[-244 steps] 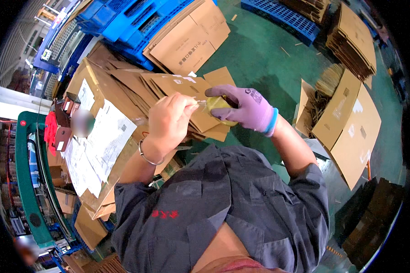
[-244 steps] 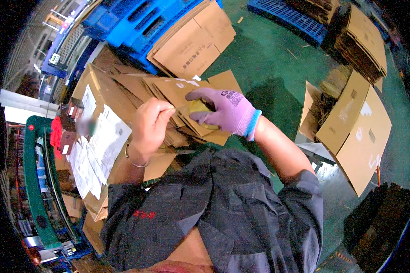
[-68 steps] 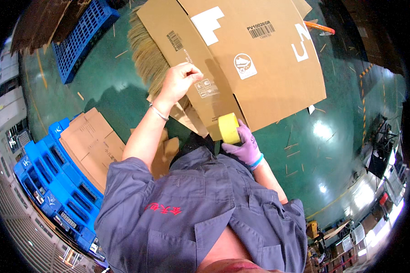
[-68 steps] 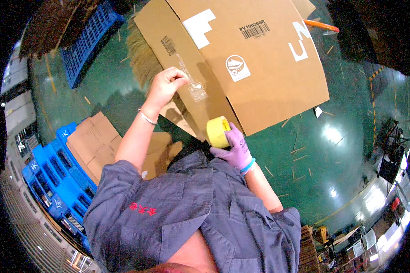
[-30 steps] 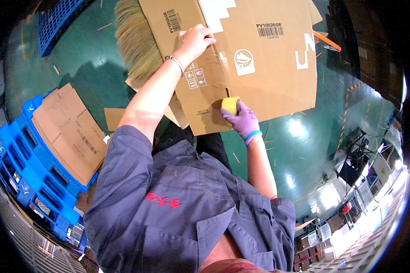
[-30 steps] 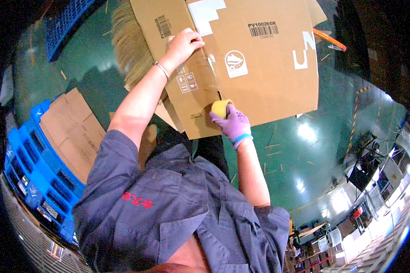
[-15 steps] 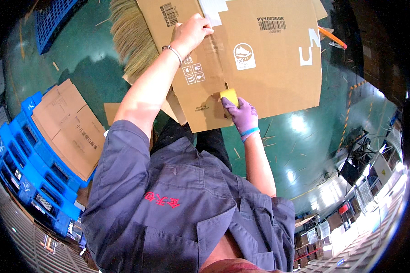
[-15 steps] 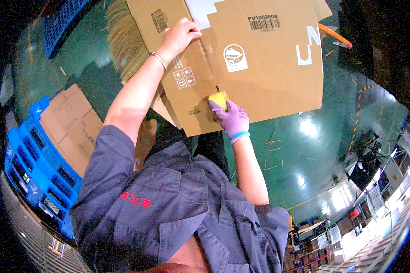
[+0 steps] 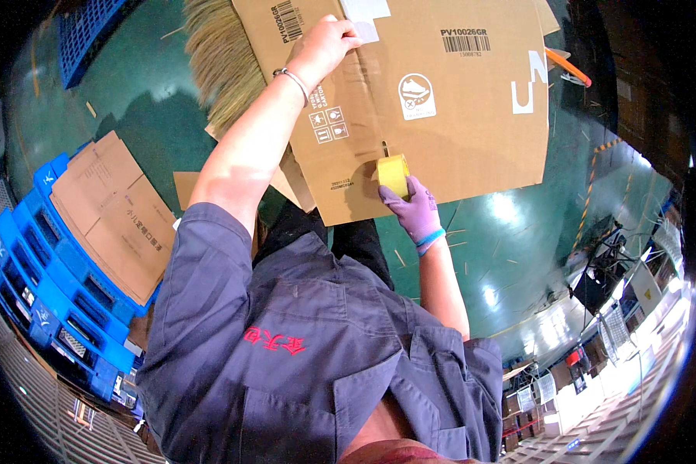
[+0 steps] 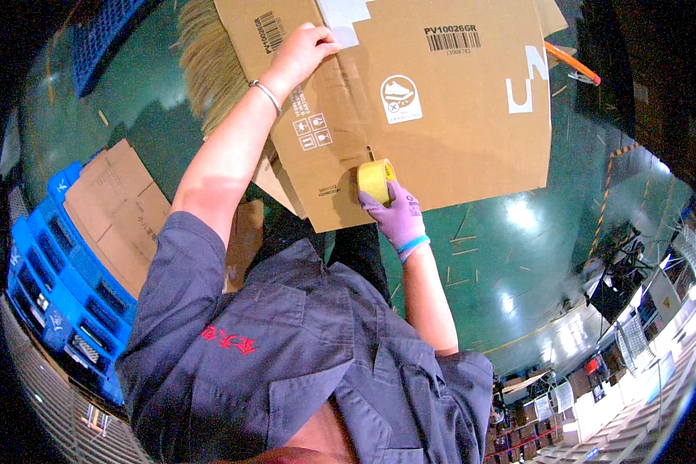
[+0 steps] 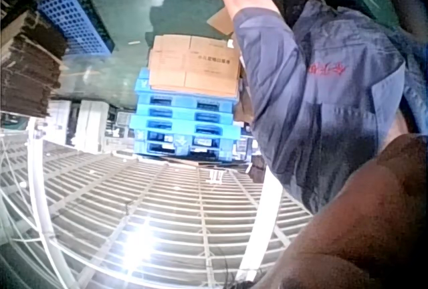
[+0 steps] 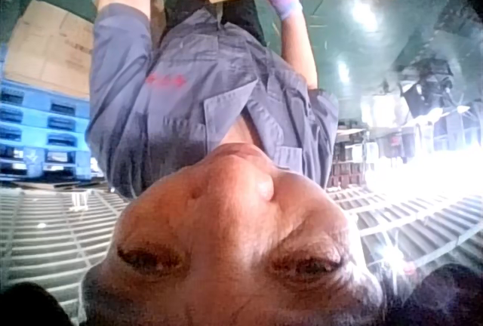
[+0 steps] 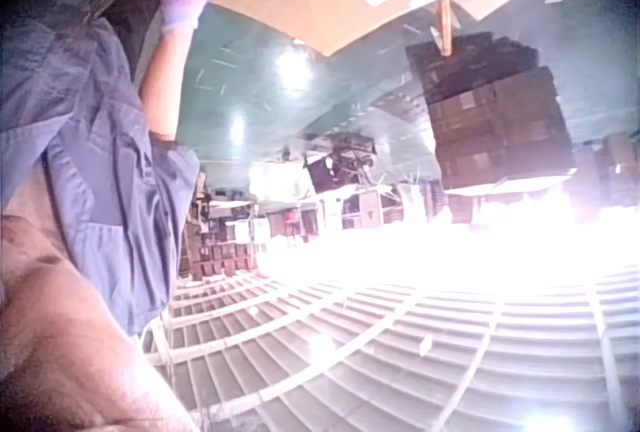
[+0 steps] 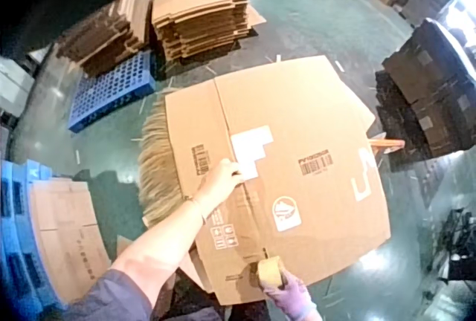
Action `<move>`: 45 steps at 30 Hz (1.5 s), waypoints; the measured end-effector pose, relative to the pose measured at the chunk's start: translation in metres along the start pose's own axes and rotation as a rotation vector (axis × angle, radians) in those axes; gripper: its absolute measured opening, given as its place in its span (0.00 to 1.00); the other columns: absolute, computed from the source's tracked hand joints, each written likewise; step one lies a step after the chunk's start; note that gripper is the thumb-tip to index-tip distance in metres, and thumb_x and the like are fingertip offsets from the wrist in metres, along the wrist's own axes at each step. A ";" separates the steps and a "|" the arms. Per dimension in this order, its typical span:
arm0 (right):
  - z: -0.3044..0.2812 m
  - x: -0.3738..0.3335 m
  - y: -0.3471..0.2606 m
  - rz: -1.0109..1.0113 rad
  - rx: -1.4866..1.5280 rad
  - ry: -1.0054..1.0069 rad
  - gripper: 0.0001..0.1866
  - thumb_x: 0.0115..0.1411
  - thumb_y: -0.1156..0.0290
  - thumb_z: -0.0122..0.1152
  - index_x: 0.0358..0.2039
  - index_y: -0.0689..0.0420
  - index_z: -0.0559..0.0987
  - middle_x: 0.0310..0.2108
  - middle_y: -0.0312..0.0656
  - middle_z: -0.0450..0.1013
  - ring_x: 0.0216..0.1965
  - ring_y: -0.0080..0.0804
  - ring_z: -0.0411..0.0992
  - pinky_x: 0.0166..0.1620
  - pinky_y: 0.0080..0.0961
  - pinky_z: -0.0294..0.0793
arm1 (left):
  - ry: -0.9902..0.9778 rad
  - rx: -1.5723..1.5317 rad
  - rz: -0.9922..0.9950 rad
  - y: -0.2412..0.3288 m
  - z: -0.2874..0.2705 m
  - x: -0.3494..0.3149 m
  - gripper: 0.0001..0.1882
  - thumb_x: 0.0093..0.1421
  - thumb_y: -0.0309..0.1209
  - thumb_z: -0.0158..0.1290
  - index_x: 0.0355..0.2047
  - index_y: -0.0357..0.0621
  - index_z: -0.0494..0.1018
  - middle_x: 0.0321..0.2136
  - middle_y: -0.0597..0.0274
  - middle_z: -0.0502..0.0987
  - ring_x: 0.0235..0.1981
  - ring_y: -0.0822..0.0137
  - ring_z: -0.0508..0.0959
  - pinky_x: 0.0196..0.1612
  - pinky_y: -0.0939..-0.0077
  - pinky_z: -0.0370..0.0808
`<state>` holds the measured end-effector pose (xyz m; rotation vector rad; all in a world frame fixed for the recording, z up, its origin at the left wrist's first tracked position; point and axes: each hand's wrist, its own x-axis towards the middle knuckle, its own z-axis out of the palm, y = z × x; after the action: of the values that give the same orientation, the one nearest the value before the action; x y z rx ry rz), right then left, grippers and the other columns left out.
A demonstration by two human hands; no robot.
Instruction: The person reviews paper documents and writes on them, then walks to a stack of cardboard, unfolds a box, and uses a roll of tape to secure the bottom.
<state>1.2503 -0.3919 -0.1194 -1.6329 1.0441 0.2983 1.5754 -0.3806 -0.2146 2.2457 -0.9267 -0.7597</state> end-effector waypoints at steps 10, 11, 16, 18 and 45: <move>-0.005 0.007 -0.020 0.201 -0.259 0.046 0.29 0.55 0.42 0.66 0.37 0.58 0.81 0.28 0.49 0.79 0.31 0.46 0.79 0.37 0.38 0.76 | 0.060 0.051 0.001 0.007 0.000 -0.007 0.10 0.59 0.41 0.60 0.34 0.50 0.80 0.33 0.58 0.75 0.38 0.56 0.77 0.43 0.61 0.73; -0.004 0.007 -0.018 0.190 -0.255 0.052 0.29 0.55 0.42 0.66 0.37 0.58 0.81 0.28 0.49 0.79 0.31 0.46 0.79 0.37 0.38 0.76 | 0.052 0.019 0.007 0.004 0.001 -0.005 0.10 0.58 0.40 0.60 0.34 0.50 0.80 0.33 0.58 0.75 0.38 0.56 0.77 0.43 0.62 0.73; -0.002 0.010 -0.004 0.145 -0.273 0.102 0.29 0.55 0.41 0.66 0.36 0.58 0.81 0.27 0.49 0.79 0.30 0.46 0.79 0.36 0.39 0.76 | 0.035 -0.020 0.026 0.002 0.000 -0.001 0.09 0.58 0.39 0.62 0.34 0.49 0.81 0.33 0.58 0.75 0.36 0.56 0.76 0.43 0.64 0.74; -0.007 0.007 -0.021 0.216 -0.256 0.056 0.29 0.55 0.40 0.66 0.36 0.58 0.81 0.27 0.50 0.79 0.31 0.47 0.79 0.37 0.39 0.76 | 0.065 0.015 0.057 -0.001 0.000 -0.003 0.09 0.58 0.39 0.62 0.33 0.51 0.81 0.34 0.58 0.75 0.38 0.56 0.76 0.44 0.64 0.73; -0.010 0.016 -0.022 0.329 -0.449 0.014 0.33 0.54 0.36 0.62 0.41 0.56 0.81 0.39 0.54 0.80 0.43 0.54 0.77 0.45 0.44 0.76 | 0.098 0.199 -0.026 0.019 0.004 -0.015 0.06 0.57 0.44 0.62 0.29 0.61 0.82 0.38 0.71 0.73 0.48 0.61 0.70 0.51 0.55 0.65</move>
<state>1.2735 -0.4088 -0.1120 -1.8513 1.3242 0.7877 1.5555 -0.3814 -0.1995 2.4477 -0.9638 -0.5854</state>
